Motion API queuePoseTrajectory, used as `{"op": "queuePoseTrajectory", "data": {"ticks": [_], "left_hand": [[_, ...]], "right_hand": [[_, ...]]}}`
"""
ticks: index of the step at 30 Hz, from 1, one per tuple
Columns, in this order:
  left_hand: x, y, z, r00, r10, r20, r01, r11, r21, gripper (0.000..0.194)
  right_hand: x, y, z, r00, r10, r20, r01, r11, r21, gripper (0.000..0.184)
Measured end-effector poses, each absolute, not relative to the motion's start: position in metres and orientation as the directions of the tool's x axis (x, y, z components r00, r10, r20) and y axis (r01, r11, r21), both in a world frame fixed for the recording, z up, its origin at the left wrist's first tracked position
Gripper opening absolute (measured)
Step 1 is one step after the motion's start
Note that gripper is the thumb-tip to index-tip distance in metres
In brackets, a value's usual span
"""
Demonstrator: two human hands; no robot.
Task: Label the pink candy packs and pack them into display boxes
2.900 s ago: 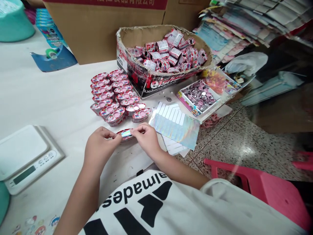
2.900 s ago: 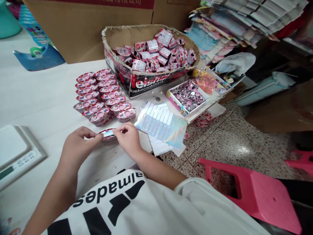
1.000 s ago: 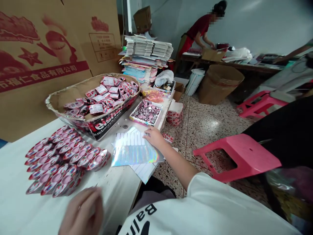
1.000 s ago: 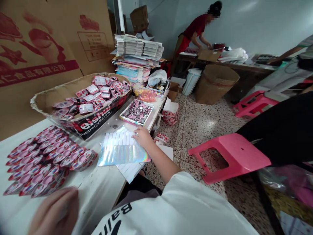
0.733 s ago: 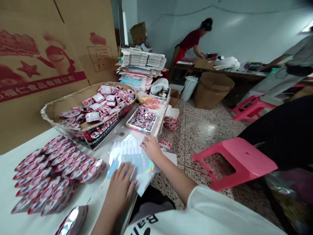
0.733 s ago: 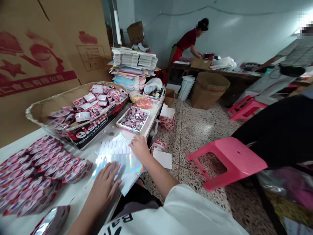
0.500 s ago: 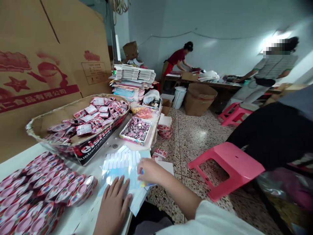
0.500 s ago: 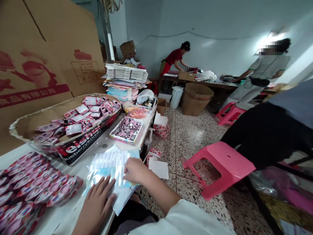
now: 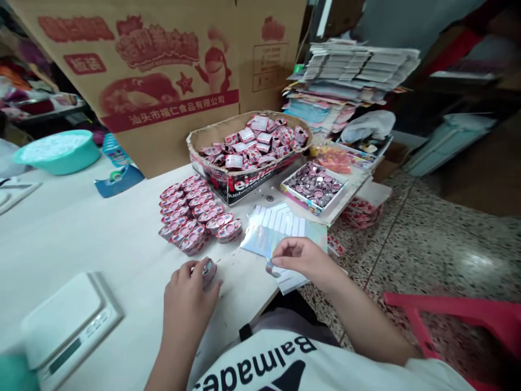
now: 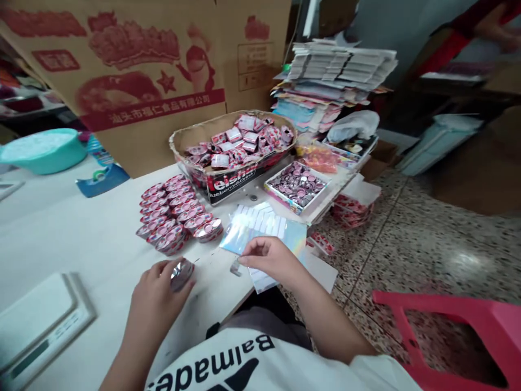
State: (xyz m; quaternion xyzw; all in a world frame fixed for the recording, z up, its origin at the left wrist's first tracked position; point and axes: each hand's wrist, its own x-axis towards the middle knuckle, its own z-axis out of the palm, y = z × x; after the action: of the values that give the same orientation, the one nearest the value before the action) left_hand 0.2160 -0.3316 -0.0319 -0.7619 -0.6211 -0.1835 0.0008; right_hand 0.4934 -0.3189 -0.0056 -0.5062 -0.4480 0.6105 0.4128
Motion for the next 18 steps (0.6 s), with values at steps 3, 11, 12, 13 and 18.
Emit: {"op": "queuePoseTrajectory", "data": {"ticks": [3, 11, 12, 13, 18], "left_hand": [[0.189, -0.333, -0.038, 0.118, 0.983, 0.14, 0.907, -0.164, 0.388, 0.029], [0.097, -0.332, -0.027, -0.159, 0.953, 0.258, 0.981, 0.123, 0.153, 0.033], [0.097, -0.328, -0.024, -0.143, 0.935, 0.324, 0.985, 0.105, 0.134, 0.034], [0.101, -0.322, -0.021, -0.119, 0.905, 0.408, 0.989, 0.071, 0.133, 0.037], [0.157, -0.284, -0.024, 0.113, 0.83, 0.546, 0.967, -0.219, 0.132, 0.033]], "right_hand": [[0.467, -0.309, -0.009, -0.131, 0.967, -0.216, -0.085, -0.228, -0.97, 0.032], [0.434, -0.293, -0.009, -0.045, 0.993, -0.106, -0.108, -0.11, -0.988, 0.029], [0.429, -0.288, -0.01, -0.047, 0.994, -0.095, -0.1, -0.099, -0.99, 0.029], [0.424, -0.283, -0.01, -0.053, 0.995, -0.083, -0.099, -0.088, -0.991, 0.03], [0.405, -0.267, 0.0, -0.068, 0.998, 0.004, -0.127, -0.005, -0.992, 0.027]]}}
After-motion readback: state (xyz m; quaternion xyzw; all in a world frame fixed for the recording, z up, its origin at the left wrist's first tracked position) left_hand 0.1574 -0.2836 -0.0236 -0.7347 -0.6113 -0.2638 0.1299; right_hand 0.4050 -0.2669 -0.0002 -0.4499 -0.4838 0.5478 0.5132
